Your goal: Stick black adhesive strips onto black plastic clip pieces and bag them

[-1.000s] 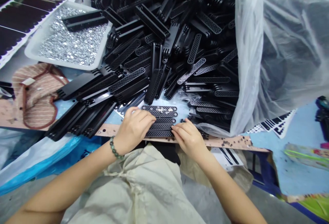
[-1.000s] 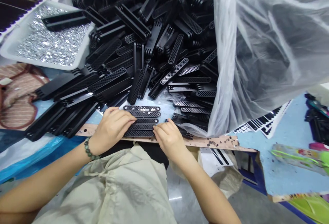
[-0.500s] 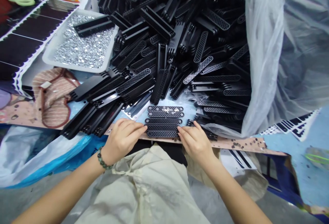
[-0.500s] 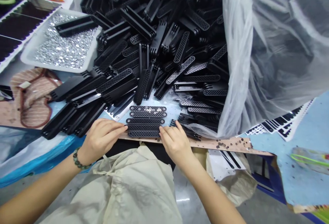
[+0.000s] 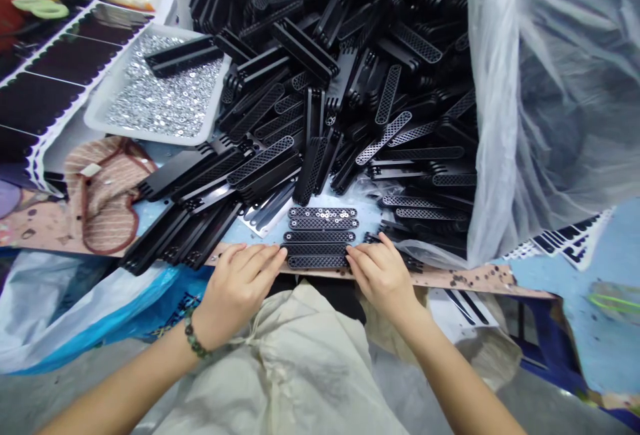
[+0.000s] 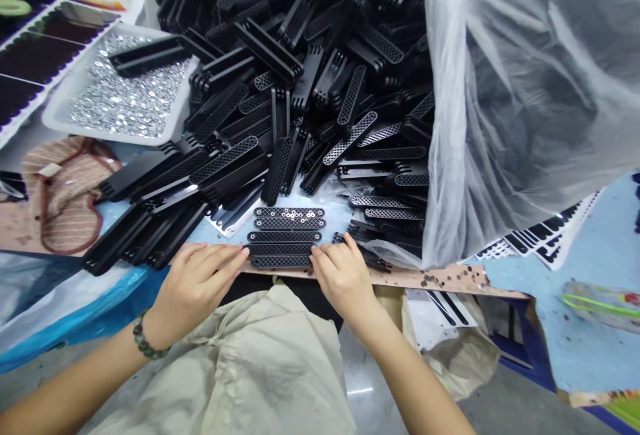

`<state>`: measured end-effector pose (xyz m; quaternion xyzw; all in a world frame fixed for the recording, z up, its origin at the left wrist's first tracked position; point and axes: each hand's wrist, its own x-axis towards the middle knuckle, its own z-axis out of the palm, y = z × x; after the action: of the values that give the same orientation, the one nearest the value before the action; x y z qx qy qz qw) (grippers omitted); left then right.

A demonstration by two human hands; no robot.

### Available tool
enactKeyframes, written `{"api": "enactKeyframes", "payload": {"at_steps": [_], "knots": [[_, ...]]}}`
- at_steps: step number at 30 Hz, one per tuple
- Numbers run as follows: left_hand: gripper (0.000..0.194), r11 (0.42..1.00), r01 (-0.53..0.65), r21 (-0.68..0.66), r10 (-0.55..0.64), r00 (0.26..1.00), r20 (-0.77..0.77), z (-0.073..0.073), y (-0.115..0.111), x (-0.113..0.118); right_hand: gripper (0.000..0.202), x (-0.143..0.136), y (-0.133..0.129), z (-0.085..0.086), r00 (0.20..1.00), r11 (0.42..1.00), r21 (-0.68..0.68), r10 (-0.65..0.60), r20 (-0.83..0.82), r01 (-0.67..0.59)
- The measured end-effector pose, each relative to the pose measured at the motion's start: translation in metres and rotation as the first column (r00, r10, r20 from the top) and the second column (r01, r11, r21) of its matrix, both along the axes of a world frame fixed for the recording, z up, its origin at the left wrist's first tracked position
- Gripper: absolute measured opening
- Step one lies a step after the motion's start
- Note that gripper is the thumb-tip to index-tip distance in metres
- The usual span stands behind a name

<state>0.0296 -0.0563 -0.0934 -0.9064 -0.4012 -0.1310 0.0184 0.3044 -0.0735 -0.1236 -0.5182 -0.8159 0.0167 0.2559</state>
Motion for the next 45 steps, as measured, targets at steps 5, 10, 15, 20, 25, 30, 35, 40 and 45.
{"api": "enactKeyframes", "payload": {"at_steps": [5,10,15,20,25,30,35,40,45], "knots": [[0.034,0.999,-0.028,-0.020,0.028,1.000,0.010,0.000,-0.007,0.003,0.014,-0.015,0.022,0.009,0.996,0.996,0.062,-0.066,-0.059,0.070],[0.037,1.000,-0.010,-0.005,0.011,0.994,0.108,0.005,-0.008,0.013,0.012,-0.038,0.054,0.005,0.997,0.996,0.055,-0.071,0.030,0.070],[0.043,0.993,0.117,-0.027,-0.116,0.993,0.037,-0.002,-0.011,0.047,0.015,-0.030,0.050,0.010,0.993,0.999,-0.010,-0.052,-0.108,0.051],[0.056,0.985,0.160,-0.060,-0.164,0.984,-0.074,-0.022,-0.014,0.066,0.012,0.000,0.009,0.008,0.925,0.985,-0.148,-0.135,-0.356,0.087],[0.057,0.987,0.148,-0.067,-0.155,0.980,-0.122,-0.029,-0.016,0.066,0.013,0.001,-0.022,-0.013,0.964,0.986,-0.096,-0.152,-0.217,0.134],[0.056,0.988,0.142,-0.059,-0.150,0.975,-0.161,-0.029,-0.015,0.067,0.023,0.000,-0.031,-0.019,0.984,0.995,-0.015,-0.103,-0.143,0.102],[0.053,0.987,0.153,-0.053,-0.160,0.974,-0.162,-0.028,-0.017,0.068,0.023,0.006,-0.033,-0.012,0.992,0.995,-0.028,-0.100,-0.081,0.098],[0.038,0.984,0.164,-0.066,-0.167,0.986,-0.030,-0.004,0.001,0.075,0.023,0.007,-0.032,-0.006,0.997,0.997,-0.055,-0.054,-0.045,0.052],[0.021,0.995,0.095,0.036,-0.097,0.992,0.078,0.012,0.051,0.096,0.022,0.006,-0.034,-0.011,0.986,0.993,-0.071,-0.104,-0.134,0.095]]}}
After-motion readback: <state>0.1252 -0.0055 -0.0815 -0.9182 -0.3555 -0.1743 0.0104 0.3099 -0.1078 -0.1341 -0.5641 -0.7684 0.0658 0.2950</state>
